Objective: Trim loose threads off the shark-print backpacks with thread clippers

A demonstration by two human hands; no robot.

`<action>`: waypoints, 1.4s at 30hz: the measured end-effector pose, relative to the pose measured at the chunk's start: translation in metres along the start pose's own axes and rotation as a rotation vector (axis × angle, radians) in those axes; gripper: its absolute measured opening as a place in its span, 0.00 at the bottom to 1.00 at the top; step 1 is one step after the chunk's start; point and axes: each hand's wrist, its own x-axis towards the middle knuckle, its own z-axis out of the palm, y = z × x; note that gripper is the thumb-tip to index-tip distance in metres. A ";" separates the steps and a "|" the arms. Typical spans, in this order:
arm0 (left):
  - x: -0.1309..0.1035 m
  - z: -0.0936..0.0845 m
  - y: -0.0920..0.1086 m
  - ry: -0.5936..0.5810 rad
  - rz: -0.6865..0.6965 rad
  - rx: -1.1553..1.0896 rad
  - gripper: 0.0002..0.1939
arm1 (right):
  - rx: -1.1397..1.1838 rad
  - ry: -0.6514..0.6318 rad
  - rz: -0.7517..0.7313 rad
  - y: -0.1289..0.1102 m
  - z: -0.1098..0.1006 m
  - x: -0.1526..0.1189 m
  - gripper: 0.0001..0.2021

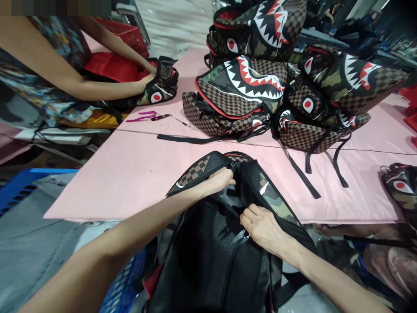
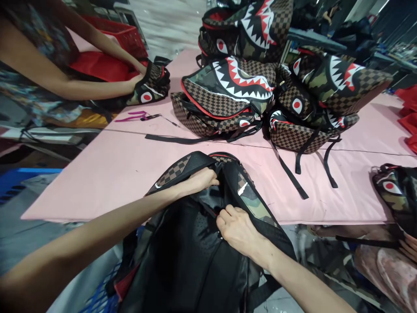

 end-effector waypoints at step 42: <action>-0.031 0.009 -0.001 0.102 0.102 -0.053 0.12 | 0.068 -0.147 0.081 0.089 -0.005 0.067 0.04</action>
